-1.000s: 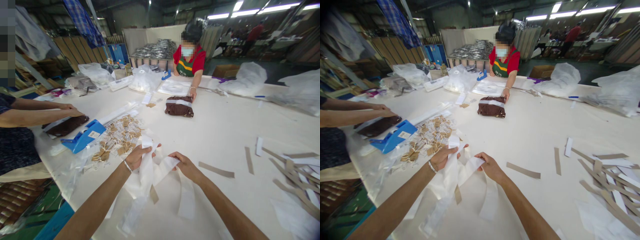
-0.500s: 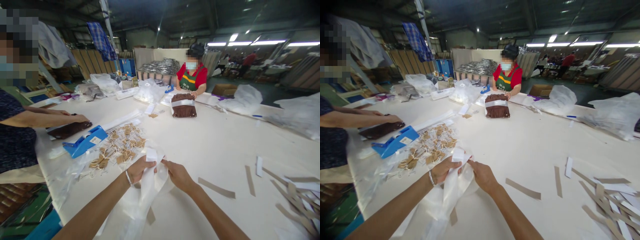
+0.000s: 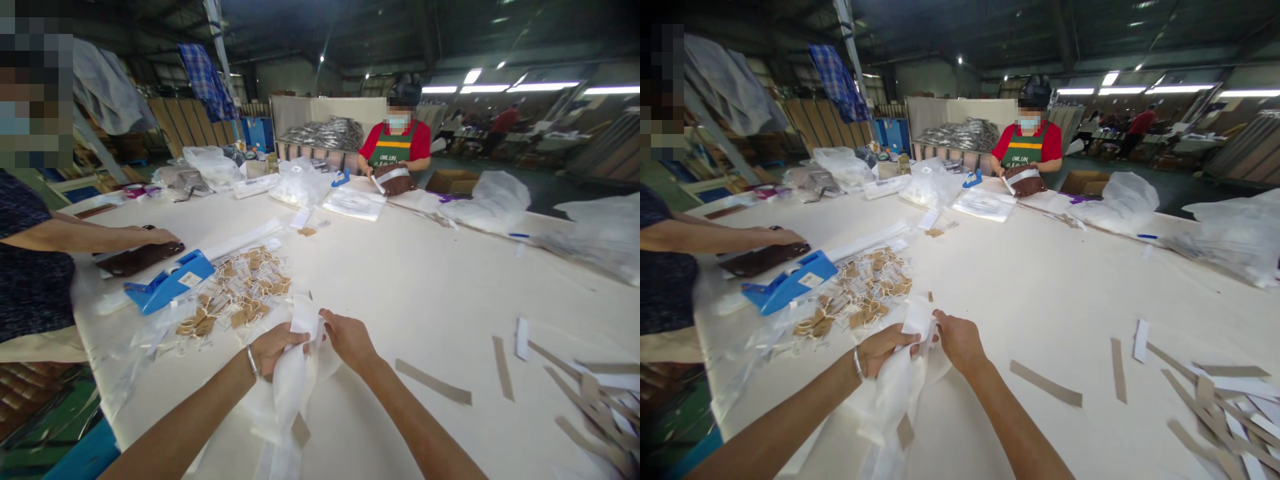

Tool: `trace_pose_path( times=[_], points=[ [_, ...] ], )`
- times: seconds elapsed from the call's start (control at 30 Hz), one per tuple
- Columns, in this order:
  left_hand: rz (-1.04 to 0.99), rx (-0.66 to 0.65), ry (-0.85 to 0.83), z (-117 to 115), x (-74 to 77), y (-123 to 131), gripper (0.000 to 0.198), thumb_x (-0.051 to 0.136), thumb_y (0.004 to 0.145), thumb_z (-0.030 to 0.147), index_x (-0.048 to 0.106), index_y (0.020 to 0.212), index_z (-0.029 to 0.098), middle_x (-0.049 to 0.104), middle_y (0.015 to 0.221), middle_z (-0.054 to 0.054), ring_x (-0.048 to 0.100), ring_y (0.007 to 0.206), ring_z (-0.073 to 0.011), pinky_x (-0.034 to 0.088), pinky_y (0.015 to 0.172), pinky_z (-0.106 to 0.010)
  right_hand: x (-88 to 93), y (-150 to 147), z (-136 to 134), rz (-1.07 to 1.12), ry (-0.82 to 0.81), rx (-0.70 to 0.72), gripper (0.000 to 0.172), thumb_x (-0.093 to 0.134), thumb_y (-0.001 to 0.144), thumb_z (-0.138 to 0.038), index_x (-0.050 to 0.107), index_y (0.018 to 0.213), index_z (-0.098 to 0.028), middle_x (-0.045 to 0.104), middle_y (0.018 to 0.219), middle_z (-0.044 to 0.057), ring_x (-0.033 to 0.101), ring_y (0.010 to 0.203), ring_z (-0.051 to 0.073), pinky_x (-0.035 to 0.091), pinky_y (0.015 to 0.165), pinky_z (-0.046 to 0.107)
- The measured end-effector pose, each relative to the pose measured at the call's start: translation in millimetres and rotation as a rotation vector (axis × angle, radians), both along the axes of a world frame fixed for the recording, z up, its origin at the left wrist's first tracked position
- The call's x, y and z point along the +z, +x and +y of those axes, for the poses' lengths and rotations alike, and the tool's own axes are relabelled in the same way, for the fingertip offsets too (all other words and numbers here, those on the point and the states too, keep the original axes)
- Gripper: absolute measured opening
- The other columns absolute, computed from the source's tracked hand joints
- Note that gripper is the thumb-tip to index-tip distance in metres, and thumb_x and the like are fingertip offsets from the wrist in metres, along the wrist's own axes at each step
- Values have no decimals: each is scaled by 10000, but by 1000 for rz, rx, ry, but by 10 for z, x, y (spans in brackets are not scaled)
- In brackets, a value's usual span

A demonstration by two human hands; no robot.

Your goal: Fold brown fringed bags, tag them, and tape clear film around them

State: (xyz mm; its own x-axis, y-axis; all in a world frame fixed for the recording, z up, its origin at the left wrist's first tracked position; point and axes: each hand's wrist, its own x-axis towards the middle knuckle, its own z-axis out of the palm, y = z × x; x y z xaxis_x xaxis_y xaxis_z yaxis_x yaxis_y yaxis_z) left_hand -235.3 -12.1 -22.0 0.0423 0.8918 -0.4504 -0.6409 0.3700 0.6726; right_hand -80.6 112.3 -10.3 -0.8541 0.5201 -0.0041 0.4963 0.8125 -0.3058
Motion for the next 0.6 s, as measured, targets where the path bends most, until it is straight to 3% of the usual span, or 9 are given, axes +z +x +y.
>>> trace_pose_path(
  times=[0.23,0.4,0.5,0.6],
  points=[
    [-111,-66,-6,3,24,6,263,782,698,184,662,919,108,609,664,-5,496,489,-60,464,531,-193,-77,9,8,11,62,114,458,422,923,-215,416,1377,-273,686,970,41,628,837,172,390,667,245],
    [-110,-114,44,-4,33,113,286,805,678,185,668,911,93,654,848,-57,511,528,-43,431,497,-159,-32,-13,9,59,71,146,296,431,927,-235,552,1196,-247,671,932,37,601,852,164,394,713,240],
    [-82,-117,7,19,5,153,260,821,658,202,669,834,83,637,755,-42,520,513,-56,456,521,-186,-37,-4,88,70,75,90,221,463,881,-170,610,1034,-232,665,979,44,582,936,180,407,796,256],
    [-37,-43,2,61,-29,177,291,833,644,213,675,862,103,650,740,-37,565,551,-81,490,594,-218,-143,149,186,146,86,-117,263,442,871,-141,606,1070,-195,634,1118,92,553,1051,208,418,883,298]
  ],
)
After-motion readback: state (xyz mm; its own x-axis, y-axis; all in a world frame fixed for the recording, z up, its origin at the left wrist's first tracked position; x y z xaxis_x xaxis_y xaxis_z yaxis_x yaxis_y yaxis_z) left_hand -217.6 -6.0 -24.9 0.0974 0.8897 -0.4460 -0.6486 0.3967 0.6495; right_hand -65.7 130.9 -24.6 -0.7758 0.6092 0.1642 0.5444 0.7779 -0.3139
